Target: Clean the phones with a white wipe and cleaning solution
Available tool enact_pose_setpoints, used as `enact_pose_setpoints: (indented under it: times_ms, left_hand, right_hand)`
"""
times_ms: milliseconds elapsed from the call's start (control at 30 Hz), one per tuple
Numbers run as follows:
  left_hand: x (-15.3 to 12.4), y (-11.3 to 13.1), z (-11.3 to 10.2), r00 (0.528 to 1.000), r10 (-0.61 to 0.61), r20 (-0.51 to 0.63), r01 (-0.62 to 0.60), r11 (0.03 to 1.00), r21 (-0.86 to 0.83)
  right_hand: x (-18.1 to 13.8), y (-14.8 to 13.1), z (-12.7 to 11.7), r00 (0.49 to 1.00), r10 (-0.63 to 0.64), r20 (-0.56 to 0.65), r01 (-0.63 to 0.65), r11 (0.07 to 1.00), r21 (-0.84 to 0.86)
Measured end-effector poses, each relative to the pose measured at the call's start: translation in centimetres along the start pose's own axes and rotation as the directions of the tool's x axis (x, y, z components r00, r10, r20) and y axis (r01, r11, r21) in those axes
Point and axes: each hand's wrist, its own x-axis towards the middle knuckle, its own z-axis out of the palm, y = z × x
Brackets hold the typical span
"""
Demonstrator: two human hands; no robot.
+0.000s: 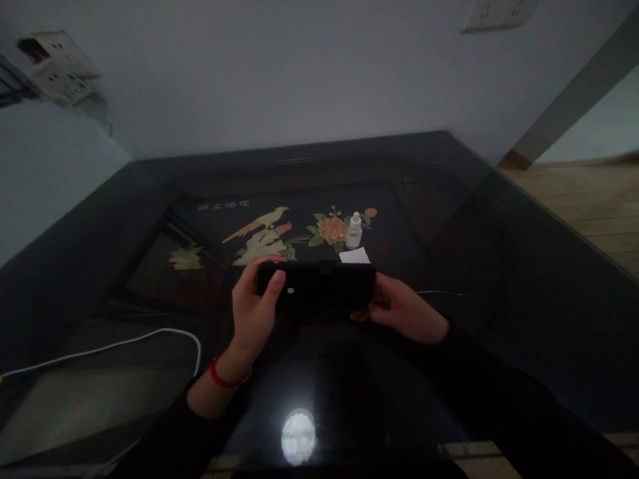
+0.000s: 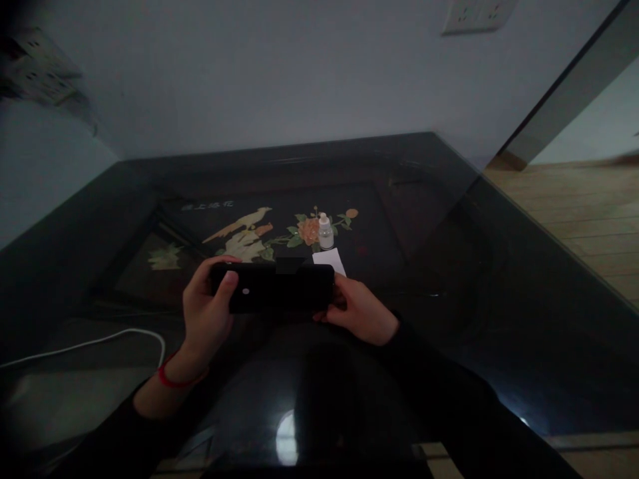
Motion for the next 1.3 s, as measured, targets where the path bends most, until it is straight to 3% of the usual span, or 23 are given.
enact_pose_setpoints:
  times_ms: [233,400,633,700,833,1300]
  left_hand:
    - [0.3,-0.4,0.1,0.987,-0.162,0.009,0.162,0.974,-0.159]
    - [0.9,-0.5,0.3,0.946,-0.32,0.058,0.323,0.902,-0.286]
    - [1.7,-0.7,0.1,0.891,-0.416,0.179,0.452,0.843,-0.292]
    - [1.7,-0.6,0.1,0.887,-0.419,0.196,0.46,0.844,-0.276]
    - [1.4,-0.2,0.0,0.893,-0.391,0.223,0.435,0.877,-0.205]
    - [1.0,0.0,-0.5,0.961,-0.168,0.218,0.158,0.986,0.061]
  right_hand:
    - [-0.1,-0.5,0.2,1.0,0.026,0.01,-0.026,1.0,0.015]
    - [-0.2,-0.7,0.4,0.998,0.059,0.026,-0.06,0.998,0.031]
    - [-1.0,-1.7,-0.6,0.971,0.055,0.231,-0.046,0.998,-0.044]
    - [-1.2,-2.1,-1.1,0.965,0.067,0.253,-0.058,0.997,-0.043]
    - [-1.2,-2.4,-1.5,0.985,0.058,0.162,-0.052,0.998,-0.037]
    - [-0.8,-1.6,-1.0,0.999,0.039,0.002,-0.038,0.979,-0.201]
